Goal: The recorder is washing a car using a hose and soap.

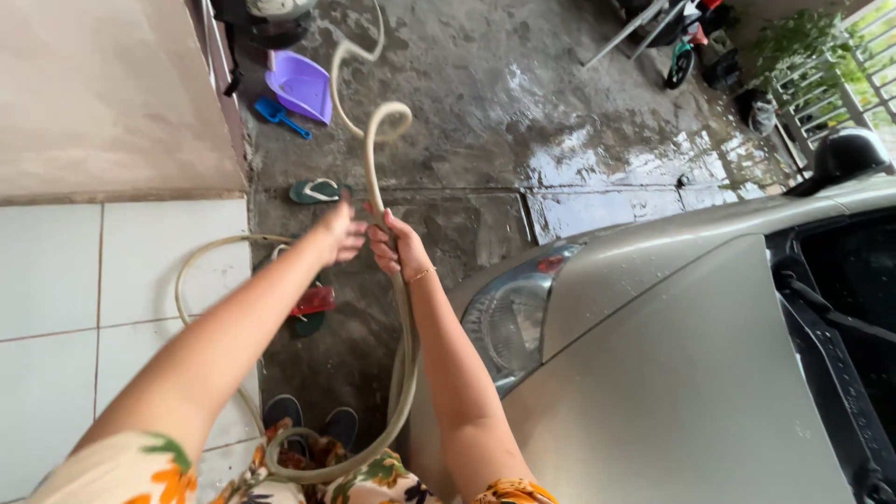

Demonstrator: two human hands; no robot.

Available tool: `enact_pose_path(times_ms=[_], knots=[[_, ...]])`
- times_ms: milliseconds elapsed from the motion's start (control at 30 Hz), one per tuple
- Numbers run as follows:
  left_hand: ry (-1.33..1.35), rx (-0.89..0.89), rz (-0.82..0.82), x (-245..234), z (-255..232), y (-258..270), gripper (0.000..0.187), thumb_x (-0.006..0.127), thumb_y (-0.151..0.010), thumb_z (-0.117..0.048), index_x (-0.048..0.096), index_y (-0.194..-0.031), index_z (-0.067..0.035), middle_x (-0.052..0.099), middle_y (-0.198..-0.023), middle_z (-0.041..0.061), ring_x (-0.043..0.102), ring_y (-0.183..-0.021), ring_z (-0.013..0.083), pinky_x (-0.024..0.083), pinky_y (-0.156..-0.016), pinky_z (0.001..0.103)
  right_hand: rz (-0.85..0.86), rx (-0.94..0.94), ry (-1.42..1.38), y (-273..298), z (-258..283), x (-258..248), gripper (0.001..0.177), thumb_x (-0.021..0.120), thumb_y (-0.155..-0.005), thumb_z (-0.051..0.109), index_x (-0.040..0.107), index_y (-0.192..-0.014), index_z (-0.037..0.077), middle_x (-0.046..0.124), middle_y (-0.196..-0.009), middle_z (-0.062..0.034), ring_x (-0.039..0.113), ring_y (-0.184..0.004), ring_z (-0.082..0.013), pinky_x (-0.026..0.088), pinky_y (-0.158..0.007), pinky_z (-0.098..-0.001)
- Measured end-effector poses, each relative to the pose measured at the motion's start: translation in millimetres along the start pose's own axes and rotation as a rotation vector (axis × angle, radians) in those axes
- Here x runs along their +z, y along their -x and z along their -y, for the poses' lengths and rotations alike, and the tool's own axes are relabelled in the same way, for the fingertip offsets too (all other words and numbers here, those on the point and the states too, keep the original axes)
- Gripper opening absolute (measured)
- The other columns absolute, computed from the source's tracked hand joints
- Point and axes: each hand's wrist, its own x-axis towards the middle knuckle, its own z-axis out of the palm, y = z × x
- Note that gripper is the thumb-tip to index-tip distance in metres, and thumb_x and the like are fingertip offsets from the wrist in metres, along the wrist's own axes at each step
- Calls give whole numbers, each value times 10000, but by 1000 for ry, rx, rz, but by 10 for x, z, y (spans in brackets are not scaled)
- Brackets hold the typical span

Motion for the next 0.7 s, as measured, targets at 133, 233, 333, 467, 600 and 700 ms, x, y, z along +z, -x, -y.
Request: enact_pose_path(times_ms=[133,233,333,467,600,700], knots=[[767,188,545,299,-924,640,791,287,-950,-723,514,-1322,-64,614,-1146,108,647,-1003,325,556,-903,517,435,-62,-165,405,-135,445,463,483,-1116,435,496,-1473,139,434,-750,-11,293,-417,-89,262,-314,-246],[745,366,554,491,-1110,309,564,405,-1068,-499,515,-1428,-80,690,-1257,79,658,-979,263,528,-839,425,477,-50,-281,668,-286,405,462,448,-1106,409,481,-1484,144,454,-774,-45,343,-428,-121,350,-337,-270],[458,524,296,702,-1119,701,417,520,-1112,-364,571,-1420,-88,698,-1103,74,550,-736,206,433,-623,388,315,-25,193,920,-70,444,464,461,-1152,435,518,-1431,69,519,-783,-71,488,-594,-192,454,-475,-344],[-76,837,-244,1127,-672,1144,363,546,-1063,-287,632,-1344,-75,701,-913,159,608,-695,304,490,-594,455,-296,-88,246,689,546,504,577,410,-1115,447,514,-1431,-24,700,-1128,-151,713,-953,-278,633,-813,-414],[-530,950,-473,1539,-295,1666,331,510,-1058,-238,643,-1268,-19,719,-912,255,688,-835,447,530,-712,537,-704,-196,720,19,1253,233,568,664,-920,457,645,-1094,-84,690,-910,-184,700,-776,-282,577,-587,-402],[-423,736,-357,1638,-269,2039,363,473,-1067,-271,606,-1308,-34,724,-989,241,683,-897,433,512,-740,539,-935,-13,1113,-577,1352,-631,364,753,-882,269,674,-869,-86,673,-735,-140,660,-623,-217,512,-483,-404]])
